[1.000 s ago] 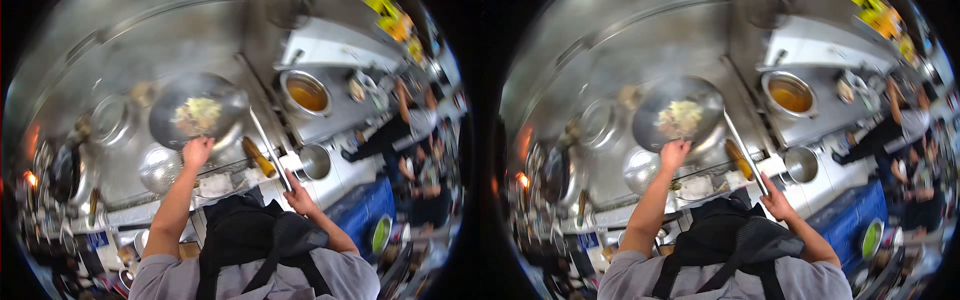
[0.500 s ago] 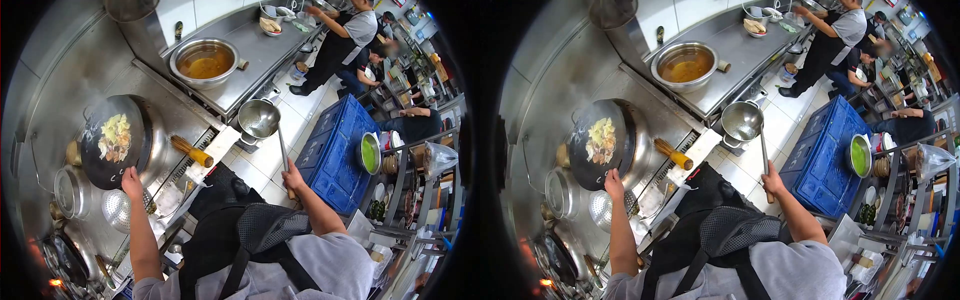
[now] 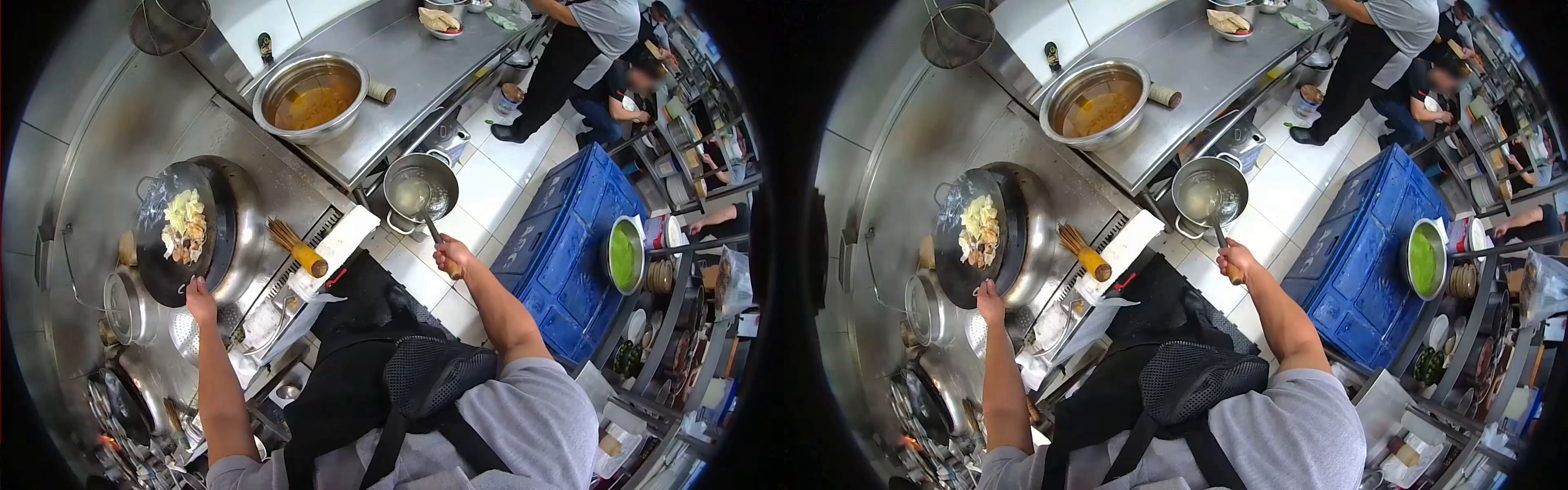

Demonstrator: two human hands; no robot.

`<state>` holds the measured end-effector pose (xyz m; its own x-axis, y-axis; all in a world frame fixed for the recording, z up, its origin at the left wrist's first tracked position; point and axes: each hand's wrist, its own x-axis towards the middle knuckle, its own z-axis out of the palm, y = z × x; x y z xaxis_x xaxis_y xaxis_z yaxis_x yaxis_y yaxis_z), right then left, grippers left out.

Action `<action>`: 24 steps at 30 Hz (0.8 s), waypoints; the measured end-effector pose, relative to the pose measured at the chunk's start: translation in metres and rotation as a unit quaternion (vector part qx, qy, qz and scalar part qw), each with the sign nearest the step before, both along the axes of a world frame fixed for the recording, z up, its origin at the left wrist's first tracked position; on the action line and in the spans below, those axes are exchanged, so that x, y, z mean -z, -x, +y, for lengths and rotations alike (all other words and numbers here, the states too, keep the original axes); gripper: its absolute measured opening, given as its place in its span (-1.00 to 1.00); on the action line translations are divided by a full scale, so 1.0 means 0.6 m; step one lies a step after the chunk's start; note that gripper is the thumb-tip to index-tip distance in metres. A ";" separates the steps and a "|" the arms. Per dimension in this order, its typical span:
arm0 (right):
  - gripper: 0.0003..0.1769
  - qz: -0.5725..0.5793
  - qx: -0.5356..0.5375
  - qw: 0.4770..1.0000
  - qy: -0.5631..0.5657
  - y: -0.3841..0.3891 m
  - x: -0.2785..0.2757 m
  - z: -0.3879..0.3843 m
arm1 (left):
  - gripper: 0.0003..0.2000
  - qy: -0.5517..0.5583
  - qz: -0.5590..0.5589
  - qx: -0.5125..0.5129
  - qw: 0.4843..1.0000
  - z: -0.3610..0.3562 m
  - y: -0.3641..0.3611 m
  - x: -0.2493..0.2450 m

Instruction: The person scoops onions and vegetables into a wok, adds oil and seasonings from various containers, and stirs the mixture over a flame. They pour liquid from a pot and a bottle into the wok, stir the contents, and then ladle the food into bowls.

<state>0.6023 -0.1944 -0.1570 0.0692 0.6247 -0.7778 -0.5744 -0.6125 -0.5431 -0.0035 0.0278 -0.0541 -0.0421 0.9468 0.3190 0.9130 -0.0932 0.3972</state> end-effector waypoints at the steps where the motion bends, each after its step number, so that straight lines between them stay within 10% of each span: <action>1: -0.16 0.079 0.050 0.995 -0.025 0.000 -0.012 -0.009 | -0.74 0.003 0.017 -0.008 1.000 -0.001 -0.001 -0.001; 10: -0.24 0.194 0.150 0.968 -0.048 0.013 -0.198 -0.141 | -0.73 -0.012 -0.063 -0.018 0.998 -0.009 -0.019 -0.004; 24: -0.35 0.158 0.020 0.987 -0.032 0.238 -0.590 -0.096 | -0.69 -0.003 -0.060 -0.026 0.998 -0.015 -0.017 -0.029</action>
<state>0.4596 -0.2517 0.1969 -0.1454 0.6743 -0.7240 -0.7444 -0.5566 -0.3689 0.0067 0.0187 -0.0365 -0.1288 0.9404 0.3148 0.8629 -0.0501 0.5029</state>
